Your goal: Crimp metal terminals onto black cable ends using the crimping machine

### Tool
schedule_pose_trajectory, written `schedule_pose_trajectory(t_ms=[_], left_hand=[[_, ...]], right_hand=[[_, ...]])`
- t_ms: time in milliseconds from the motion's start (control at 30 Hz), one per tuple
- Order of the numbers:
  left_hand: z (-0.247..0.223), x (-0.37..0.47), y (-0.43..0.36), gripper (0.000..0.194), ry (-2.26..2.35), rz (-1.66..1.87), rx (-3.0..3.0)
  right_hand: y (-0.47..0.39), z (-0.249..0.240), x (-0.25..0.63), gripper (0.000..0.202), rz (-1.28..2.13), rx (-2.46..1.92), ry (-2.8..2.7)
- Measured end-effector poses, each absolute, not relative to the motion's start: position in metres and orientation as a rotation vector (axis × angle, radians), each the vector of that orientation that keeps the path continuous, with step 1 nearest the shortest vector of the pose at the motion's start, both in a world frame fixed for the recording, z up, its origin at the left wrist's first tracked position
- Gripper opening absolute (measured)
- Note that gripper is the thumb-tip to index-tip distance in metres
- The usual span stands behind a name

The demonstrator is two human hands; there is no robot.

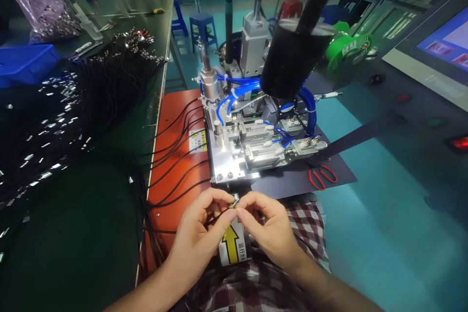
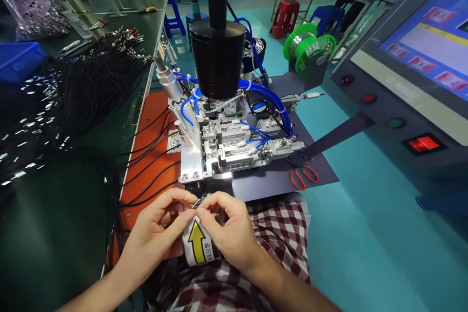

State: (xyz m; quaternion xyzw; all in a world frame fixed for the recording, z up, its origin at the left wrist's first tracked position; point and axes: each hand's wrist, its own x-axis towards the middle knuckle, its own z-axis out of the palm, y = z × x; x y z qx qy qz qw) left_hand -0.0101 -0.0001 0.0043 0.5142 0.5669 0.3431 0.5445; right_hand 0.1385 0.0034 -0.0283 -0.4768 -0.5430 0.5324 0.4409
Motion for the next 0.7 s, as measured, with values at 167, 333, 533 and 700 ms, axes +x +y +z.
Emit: schedule_pose_trajectory(t_ms=[167,333,533,700], left_hand=[[0.006,-0.004,0.003,0.010,1.349,0.904,1.152],[0.001,-0.005,0.002,0.017,1.261,0.922,0.864],[-0.003,-0.011,0.003,0.022,1.222,0.816,0.755],[-0.001,-0.012,0.001,0.025,1.236,0.755,0.777]], right_hand=[[0.001,-0.028,0.136,0.011,1.279,-1.230,-1.363],[-0.003,-0.029,0.132,0.011,1.316,-1.230,-1.330],[0.007,-0.025,0.142,0.013,1.564,-1.189,-1.216],[0.014,-0.025,0.144,0.018,1.752,-1.060,-1.009]])
